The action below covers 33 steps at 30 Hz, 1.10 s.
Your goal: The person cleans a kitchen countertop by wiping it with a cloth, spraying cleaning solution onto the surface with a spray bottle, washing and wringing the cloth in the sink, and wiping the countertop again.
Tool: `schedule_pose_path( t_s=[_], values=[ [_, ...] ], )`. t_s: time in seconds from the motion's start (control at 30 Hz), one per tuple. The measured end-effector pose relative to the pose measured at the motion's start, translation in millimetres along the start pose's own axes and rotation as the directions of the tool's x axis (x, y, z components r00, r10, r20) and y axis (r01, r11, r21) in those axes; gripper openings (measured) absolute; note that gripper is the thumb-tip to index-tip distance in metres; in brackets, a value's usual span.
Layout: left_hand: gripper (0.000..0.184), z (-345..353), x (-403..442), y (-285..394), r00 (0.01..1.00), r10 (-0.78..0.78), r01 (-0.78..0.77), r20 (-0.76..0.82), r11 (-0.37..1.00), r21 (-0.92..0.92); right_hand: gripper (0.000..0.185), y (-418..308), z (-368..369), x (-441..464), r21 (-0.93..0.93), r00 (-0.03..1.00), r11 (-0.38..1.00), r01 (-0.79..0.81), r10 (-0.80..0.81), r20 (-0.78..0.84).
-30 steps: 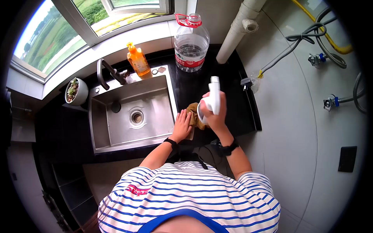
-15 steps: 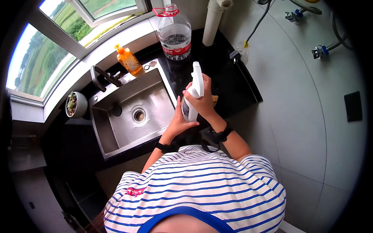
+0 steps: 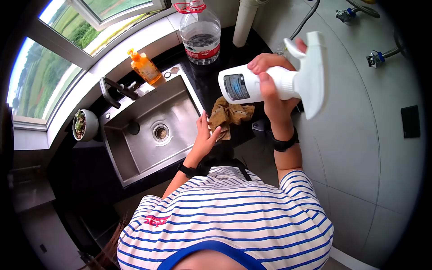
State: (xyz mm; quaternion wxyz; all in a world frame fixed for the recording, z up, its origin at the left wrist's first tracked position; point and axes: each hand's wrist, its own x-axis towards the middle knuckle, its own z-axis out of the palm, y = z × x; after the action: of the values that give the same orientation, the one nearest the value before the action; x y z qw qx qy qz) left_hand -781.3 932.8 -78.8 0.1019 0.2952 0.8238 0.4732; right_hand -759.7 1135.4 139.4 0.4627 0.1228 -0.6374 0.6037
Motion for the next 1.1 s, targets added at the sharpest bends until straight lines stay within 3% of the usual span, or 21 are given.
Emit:
schedule_pose_path(
  t_s=[0.07, 0.13, 0.17, 0.2, 0.23, 0.3, 0.33, 0.37, 0.43, 0.5, 0.57, 0.6, 0.73, 0.87, 1.03, 1.1],
  values=[
    [0.082, -6, -7, -17, 0.999, -0.051, 0.052, 0.019, 0.998, -0.021, 0.058, -13, -7, 5, -0.016, 0.989, 0.989, 0.144, -0.144, -0.021],
    [0.083, -16, -7, -23, 0.995, -0.094, 0.095, 0.026, 0.995, -0.031, 0.038, 20, 15, -27, -0.015, 0.995, 0.995, -0.095, 0.094, -0.018],
    [0.083, -22, -9, -25, 0.995, -0.092, 0.093, 0.023, 0.995, -0.03, 0.057, 50, 14, -55, -0.194, 0.941, 0.932, -0.305, 0.326, 0.087],
    [0.081, -27, -12, -26, 0.996, -0.086, 0.086, 0.016, 0.996, -0.031, 0.064, 87, 12, -89, -0.32, 0.926, 0.888, -0.33, 0.371, 0.074],
    [0.079, -34, -13, -27, 0.997, -0.075, 0.075, 0.006, 0.997, -0.032, 0.065, 83, 19, -95, -0.229, 0.914, 0.897, -0.378, 0.401, 0.062],
    [0.078, -43, -9, -28, 0.995, -0.105, 0.104, -0.005, 0.994, -0.045, 0.064, 77, 20, -90, -0.28, 0.942, 0.915, -0.29, 0.325, 0.088],
    [0.077, -46, -12, -31, 0.989, -0.145, 0.145, -0.017, 0.989, -0.031, 0.063, 68, 26, -77, -0.217, 0.949, 0.928, -0.302, 0.315, 0.029],
    [0.076, -50, -20, -32, 0.982, -0.189, 0.189, -0.018, 0.982, -0.012, 0.055, 65, 26, -70, -0.092, 0.896, 0.894, -0.438, 0.442, 0.03],
    [0.075, -50, -18, -35, 0.983, -0.185, 0.185, -0.006, 0.983, -0.011, 0.05, 67, 26, -59, -0.022, 0.875, 0.876, -0.483, 0.483, 0.026],
    [0.077, -46, -18, -40, 0.986, -0.165, 0.165, -0.021, 0.986, -0.02, 0.054, 75, 22, -66, 0.005, 0.869, 0.869, -0.494, 0.494, 0.024],
    [0.077, -46, -16, -37, 0.989, -0.15, 0.15, -0.003, 0.989, -0.008, 0.058, 86, 10, -81, -0.172, 0.881, 0.867, -0.467, 0.473, -0.007],
    [0.077, -45, -14, -35, 0.99, -0.139, 0.139, 0.004, 0.99, 0.003, 0.061, 88, 4, -85, -0.306, 0.924, 0.875, -0.375, 0.38, -0.048],
    [0.073, -41, -8, -31, 0.988, -0.151, 0.152, 0.027, 0.987, -0.042, 0.061, 81, -38, -99, -0.307, 0.876, 0.827, -0.47, 0.396, -0.275],
    [0.073, -29, 1, -25, 0.978, -0.193, 0.197, 0.077, 0.979, -0.047, 0.048, 86, -102, -111, -0.388, 0.809, 0.737, -0.553, 0.362, -0.464],
    [0.07, 2, 20, -9, 0.974, -0.19, 0.196, 0.121, 0.98, -0.036, 0.038, 96, -155, -104, -0.508, 0.784, 0.651, -0.564, 0.23, -0.576],
    [0.068, 19, 27, -2, 0.987, -0.129, 0.13, 0.1, 0.991, -0.011, 0.037, 98, -172, -100, -0.515, 0.748, 0.605, -0.607, 0.216, -0.628]
  ],
)
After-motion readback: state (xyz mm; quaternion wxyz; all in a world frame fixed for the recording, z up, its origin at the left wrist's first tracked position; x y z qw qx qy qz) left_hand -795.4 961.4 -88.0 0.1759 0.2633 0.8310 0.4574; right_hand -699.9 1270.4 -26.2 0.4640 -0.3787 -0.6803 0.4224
